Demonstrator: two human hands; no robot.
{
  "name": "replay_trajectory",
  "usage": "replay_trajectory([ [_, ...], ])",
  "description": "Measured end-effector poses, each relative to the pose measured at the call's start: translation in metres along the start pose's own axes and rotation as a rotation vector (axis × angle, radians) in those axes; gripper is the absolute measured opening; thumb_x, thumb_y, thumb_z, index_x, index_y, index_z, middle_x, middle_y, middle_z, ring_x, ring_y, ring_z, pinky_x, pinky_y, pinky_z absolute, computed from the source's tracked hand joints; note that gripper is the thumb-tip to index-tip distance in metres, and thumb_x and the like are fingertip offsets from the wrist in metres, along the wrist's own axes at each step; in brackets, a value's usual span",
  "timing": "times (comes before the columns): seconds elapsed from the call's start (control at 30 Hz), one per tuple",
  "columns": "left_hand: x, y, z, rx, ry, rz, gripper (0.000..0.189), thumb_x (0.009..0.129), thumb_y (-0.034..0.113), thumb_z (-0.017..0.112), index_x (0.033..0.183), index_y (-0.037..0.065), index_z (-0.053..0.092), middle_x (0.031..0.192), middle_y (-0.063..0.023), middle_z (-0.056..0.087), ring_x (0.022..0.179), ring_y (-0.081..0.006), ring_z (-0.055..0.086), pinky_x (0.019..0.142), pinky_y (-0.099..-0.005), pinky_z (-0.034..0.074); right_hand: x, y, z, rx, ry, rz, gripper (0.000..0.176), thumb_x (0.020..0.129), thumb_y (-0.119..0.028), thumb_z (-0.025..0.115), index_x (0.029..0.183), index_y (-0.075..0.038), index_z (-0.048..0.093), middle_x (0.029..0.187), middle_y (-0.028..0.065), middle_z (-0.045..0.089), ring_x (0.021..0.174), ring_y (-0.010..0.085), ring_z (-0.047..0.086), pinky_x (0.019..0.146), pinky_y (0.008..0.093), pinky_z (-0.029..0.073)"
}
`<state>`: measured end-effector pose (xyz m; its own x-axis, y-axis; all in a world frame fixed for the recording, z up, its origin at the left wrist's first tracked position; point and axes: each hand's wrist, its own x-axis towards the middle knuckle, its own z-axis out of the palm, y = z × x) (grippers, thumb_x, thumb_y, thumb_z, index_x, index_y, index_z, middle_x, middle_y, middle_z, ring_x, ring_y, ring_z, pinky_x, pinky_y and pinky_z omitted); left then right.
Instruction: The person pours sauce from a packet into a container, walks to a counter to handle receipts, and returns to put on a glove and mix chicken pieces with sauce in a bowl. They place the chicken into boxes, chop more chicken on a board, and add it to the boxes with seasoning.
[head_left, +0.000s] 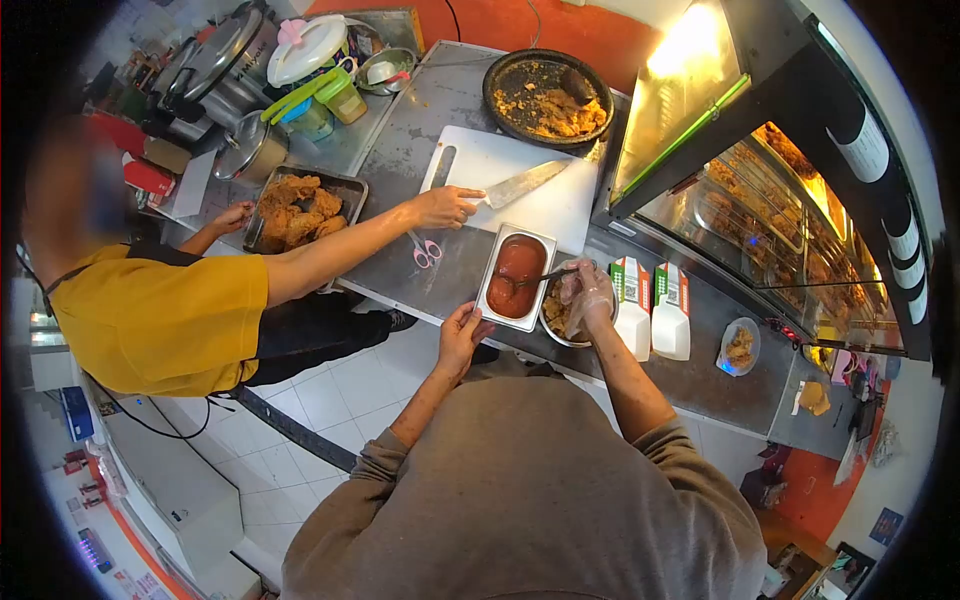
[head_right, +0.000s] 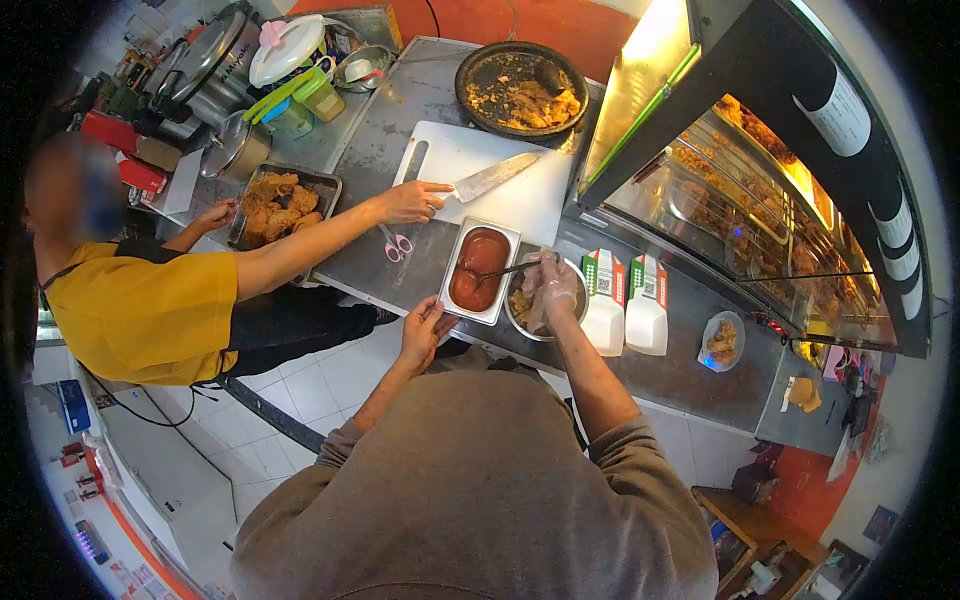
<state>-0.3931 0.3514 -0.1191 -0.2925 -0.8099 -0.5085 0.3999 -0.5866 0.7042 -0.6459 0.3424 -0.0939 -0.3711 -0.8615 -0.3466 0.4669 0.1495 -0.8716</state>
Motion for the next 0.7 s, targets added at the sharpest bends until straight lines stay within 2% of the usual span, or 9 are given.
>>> replay_trajectory([
  [0.1, 0.0, 0.0, 0.001, -0.016, 0.009, -0.016, 0.029, 0.096, 0.017, 0.056, 0.119, 0.0, 0.05, 0.106, -0.0092, 0.061, 0.091, -0.0199, 0.065, 0.086, -0.034, 0.055, -0.005, -0.001, -0.009, 0.136, 0.049, 0.068, 0.032, 0.097, -0.034, 0.055, 0.094, -0.003, 0.06, 0.065, 0.0035, 0.055, 0.053, 0.0118, 0.05, 0.047, 0.0254, 0.041],
  [0.3, -0.003, -0.006, 0.006, -0.088, 0.084, -0.014, 0.029, 0.096, 0.019, 0.057, 0.119, 0.002, 0.05, 0.106, -0.0081, 0.057, 0.092, -0.0218, 0.064, 0.085, -0.0368, 0.055, -0.013, 0.003, -0.026, 0.403, 0.048, 0.151, 0.03, 0.096, -0.032, 0.056, 0.093, -0.002, 0.059, 0.063, 0.001, 0.049, 0.052, 0.0114, 0.044, 0.046, 0.0245, 0.036],
  [0.37, -0.003, -0.01, 0.006, -0.138, 0.109, -0.018, 0.03, 0.096, 0.022, 0.056, 0.118, 0.002, 0.05, 0.106, -0.0082, 0.058, 0.093, -0.0219, 0.064, 0.085, -0.0364, 0.055, -0.019, -0.003, -0.03, 0.62, 0.028, 0.249, 0.027, 0.096, -0.03, 0.056, 0.091, -0.003, 0.059, 0.065, 0.001, 0.049, 0.051, 0.0118, 0.042, 0.046, 0.0251, 0.034],
  [0.47, -0.01, -0.013, 0.011, -0.2, 0.131, -0.037, 0.031, 0.097, 0.028, 0.055, 0.116, 0.004, 0.05, 0.105, -0.0093, 0.058, 0.095, -0.0237, 0.064, 0.085, -0.0376, 0.054, -0.025, -0.01, -0.052, 0.771, -0.088, 0.222, 0.024, 0.096, -0.028, 0.055, 0.09, -0.005, 0.058, 0.068, 0.0019, 0.05, 0.052, 0.0123, 0.043, 0.046, 0.0262, 0.036],
  [0.5, -0.013, -0.014, 0.014, -0.212, 0.127, -0.05, 0.032, 0.097, 0.031, 0.054, 0.114, 0.004, 0.049, 0.105, -0.0103, 0.057, 0.096, -0.0253, 0.064, 0.086, -0.0392, 0.054, -0.036, -0.023, -0.051, 0.769, -0.081, 0.225, 0.024, 0.096, -0.028, 0.055, 0.09, -0.005, 0.058, 0.068, 0.0019, 0.05, 0.052, 0.0123, 0.043, 0.046, 0.0262, 0.036],
  [0.6, -0.021, -0.021, 0.02, -0.203, 0.173, -0.044, 0.033, 0.097, 0.034, 0.052, 0.114, 0.005, 0.048, 0.109, -0.0125, 0.057, 0.1, -0.0273, 0.063, 0.087, -0.0418, 0.053, -0.07, -0.069, -0.047, 0.667, 0.231, -0.088, 0.023, 0.097, -0.028, 0.054, 0.089, -0.007, 0.056, 0.072, 0.0039, 0.054, 0.055, 0.0119, 0.048, 0.048, 0.0242, 0.042],
  [0.63, -0.024, -0.021, 0.024, -0.207, 0.188, -0.035, 0.034, 0.097, 0.035, 0.052, 0.114, 0.006, 0.047, 0.11, -0.0129, 0.057, 0.102, -0.0275, 0.062, 0.088, -0.0421, 0.052, -0.076, -0.066, -0.058, 0.417, 0.227, -0.232, 0.023, 0.098, -0.028, 0.053, 0.088, -0.007, 0.056, 0.07, 0.0049, 0.056, 0.055, 0.012, 0.05, 0.05, 0.0247, 0.043],
  [0.7, -0.024, -0.029, 0.022, -0.203, 0.189, -0.038, 0.035, 0.097, 0.035, 0.052, 0.116, 0.006, 0.048, 0.113, -0.0132, 0.057, 0.105, -0.0279, 0.061, 0.089, -0.0427, 0.052, -0.085, -0.054, -0.077, 0.027, 0.335, -0.338, 0.023, 0.098, -0.025, 0.05, 0.09, -0.005, 0.058, 0.068, 0.0056, 0.058, 0.057, 0.014, 0.054, 0.054, 0.0289, 0.046],
])
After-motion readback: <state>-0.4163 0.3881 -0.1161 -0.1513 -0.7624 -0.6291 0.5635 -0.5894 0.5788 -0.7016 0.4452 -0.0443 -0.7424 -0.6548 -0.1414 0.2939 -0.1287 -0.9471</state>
